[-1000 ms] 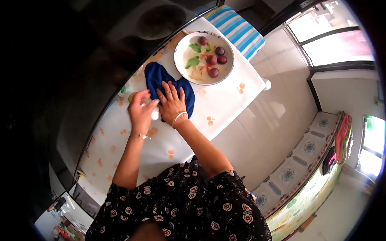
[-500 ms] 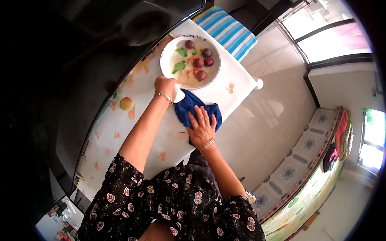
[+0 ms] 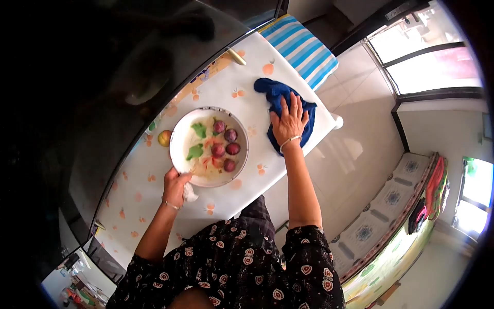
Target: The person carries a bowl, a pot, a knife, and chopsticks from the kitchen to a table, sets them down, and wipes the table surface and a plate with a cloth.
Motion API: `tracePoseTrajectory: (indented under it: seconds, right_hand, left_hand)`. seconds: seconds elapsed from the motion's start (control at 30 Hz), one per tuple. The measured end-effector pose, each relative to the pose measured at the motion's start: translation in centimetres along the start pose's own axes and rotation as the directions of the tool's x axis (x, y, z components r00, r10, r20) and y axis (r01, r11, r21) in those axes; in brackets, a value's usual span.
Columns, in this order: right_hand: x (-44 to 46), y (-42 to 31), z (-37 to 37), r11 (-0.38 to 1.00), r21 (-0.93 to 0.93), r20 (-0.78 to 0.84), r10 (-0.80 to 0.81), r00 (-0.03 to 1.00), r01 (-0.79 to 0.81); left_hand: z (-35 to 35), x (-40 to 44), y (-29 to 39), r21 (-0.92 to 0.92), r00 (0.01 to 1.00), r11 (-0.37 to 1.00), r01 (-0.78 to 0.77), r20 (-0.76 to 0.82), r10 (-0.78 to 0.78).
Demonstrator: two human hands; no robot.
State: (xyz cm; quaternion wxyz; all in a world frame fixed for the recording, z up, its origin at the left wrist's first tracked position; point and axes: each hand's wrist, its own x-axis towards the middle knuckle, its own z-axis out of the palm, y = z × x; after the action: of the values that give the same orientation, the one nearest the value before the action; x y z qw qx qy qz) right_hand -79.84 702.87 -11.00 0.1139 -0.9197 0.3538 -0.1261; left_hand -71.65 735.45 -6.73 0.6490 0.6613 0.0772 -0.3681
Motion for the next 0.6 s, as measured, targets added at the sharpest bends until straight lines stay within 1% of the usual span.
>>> tracePoseTrajectory:
  seconds: [0.07, 0.1, 0.2, 0.23, 0.33, 0.4, 0.47, 0.53, 0.6]
  right_hand:
    - [2.6, -0.4, 1.2, 1.0, -0.03, -0.004, -0.01, 1.0, 0.01]
    - [3.9, -0.9, 1.7, 0.999, -0.027, -0.01, -0.022, 1.0, 0.022]
    - [8.0, -3.0, 3.6, 0.998, -0.035, -0.03, -0.058, 0.998, 0.057]
    - [9.4, -3.7, 4.2, 0.997, -0.032, -0.026, -0.077, 0.997, 0.076]
    - [13.0, -5.9, 5.0, 0.992, -0.017, -0.014, -0.129, 0.992, 0.129]
    - [14.8, -6.3, 6.0, 0.987, -0.021, -0.006, -0.159, 0.987, 0.159]
    - [15.3, -6.4, 6.3, 0.985, -0.006, -0.007, -0.171, 0.985, 0.171]
    - [14.2, -6.5, 6.9, 0.987, -0.069, -0.058, -0.151, 0.987, 0.147]
    - [11.2, -7.9, 6.4, 0.995, -0.073, -0.074, -0.067, 0.995, 0.062]
  left_hand:
    - [-0.5, -1.2, 0.1, 0.013, 0.999, 0.999, 0.039, -0.023, -0.039]
    - [-1.1, -1.4, -0.7, -0.007, 0.999, 0.999, 0.036, -0.003, -0.036]
    - [-2.1, -2.2, -2.4, -0.046, 0.996, 0.996, 0.072, -0.044, -0.074]
    - [-2.4, -2.4, -2.7, -0.064, 0.998, 0.996, 0.057, -0.028, -0.059]
    - [-3.1, -2.6, -3.2, -0.06, 0.995, 0.994, 0.097, -0.025, -0.099]
    - [-3.4, -2.4, -3.9, -0.042, 0.995, 0.995, 0.086, -0.039, -0.088]
    - [-3.3, -2.6, -4.0, -0.038, 0.995, 0.996, 0.083, -0.054, -0.085]
    - [-2.9, -2.5, -3.8, -0.048, 0.995, 0.996, 0.08, -0.057, -0.082]
    - [-2.9, -2.4, -3.9, -0.066, 0.996, 0.996, 0.067, -0.053, -0.071]
